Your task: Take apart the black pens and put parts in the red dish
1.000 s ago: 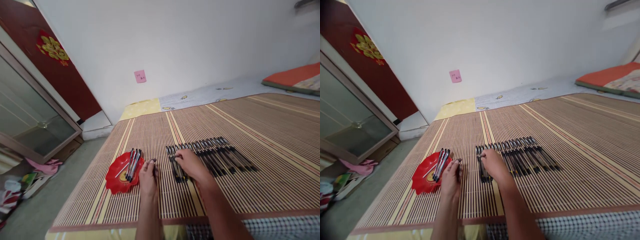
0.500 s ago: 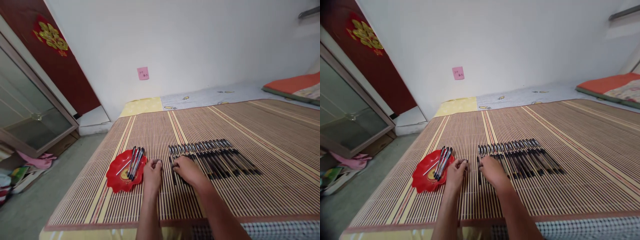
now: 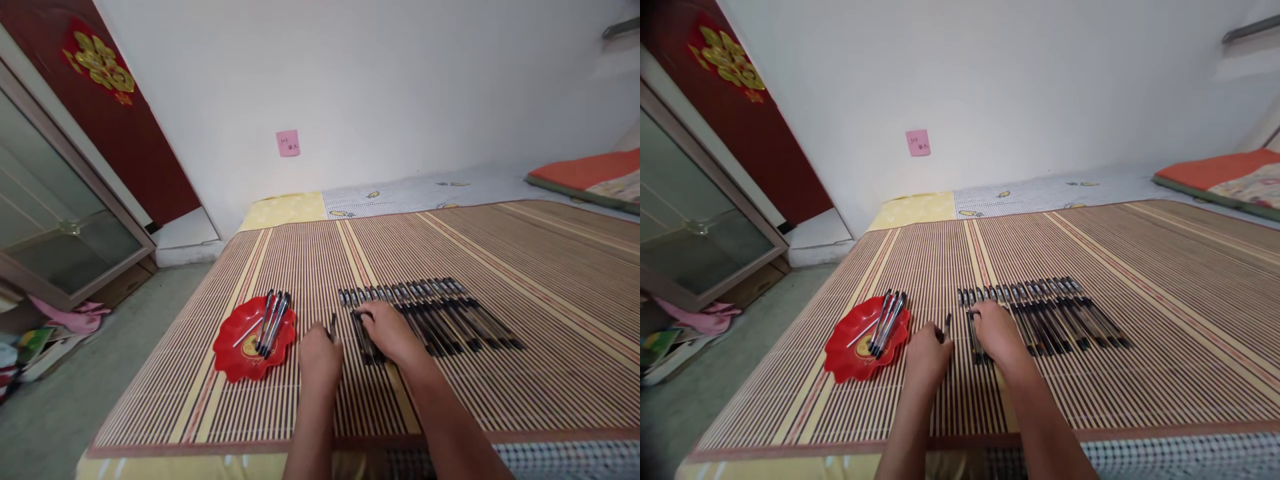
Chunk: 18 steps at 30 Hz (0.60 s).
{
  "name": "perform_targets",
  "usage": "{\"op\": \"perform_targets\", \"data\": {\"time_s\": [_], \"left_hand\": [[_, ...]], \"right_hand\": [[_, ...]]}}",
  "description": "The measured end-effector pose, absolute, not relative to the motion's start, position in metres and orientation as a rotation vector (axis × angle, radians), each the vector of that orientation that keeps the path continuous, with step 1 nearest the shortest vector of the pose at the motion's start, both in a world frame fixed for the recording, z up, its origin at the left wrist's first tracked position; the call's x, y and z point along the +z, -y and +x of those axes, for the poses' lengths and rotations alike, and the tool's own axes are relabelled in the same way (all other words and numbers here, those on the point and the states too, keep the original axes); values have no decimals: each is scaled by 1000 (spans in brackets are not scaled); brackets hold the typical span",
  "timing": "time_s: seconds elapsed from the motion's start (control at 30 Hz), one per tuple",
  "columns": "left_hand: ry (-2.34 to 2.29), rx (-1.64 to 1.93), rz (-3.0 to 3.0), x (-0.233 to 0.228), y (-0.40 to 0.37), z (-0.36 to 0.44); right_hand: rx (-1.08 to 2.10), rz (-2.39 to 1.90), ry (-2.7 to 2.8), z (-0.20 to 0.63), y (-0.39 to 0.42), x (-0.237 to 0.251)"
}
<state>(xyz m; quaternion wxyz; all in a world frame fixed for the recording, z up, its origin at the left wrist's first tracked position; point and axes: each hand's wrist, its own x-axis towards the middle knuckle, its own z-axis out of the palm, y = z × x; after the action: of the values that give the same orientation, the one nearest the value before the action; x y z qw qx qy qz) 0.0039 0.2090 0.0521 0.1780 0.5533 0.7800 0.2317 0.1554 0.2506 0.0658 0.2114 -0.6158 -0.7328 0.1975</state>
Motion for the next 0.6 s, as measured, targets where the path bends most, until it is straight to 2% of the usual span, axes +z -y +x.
{"op": "perform_targets", "data": {"time_s": [0.3,0.5,0.6], "left_hand": [[-2176,740,1555,59,-208,-3],[-2109,851,1561,53,-211,-5],[-2003,1018,1440,50,-213,-7]], "right_hand": [[489,-1843,2141,136,-248,58],[599,-1517,2070,139,-253,57],[523,-1573,2034,143,-254,59]]}}
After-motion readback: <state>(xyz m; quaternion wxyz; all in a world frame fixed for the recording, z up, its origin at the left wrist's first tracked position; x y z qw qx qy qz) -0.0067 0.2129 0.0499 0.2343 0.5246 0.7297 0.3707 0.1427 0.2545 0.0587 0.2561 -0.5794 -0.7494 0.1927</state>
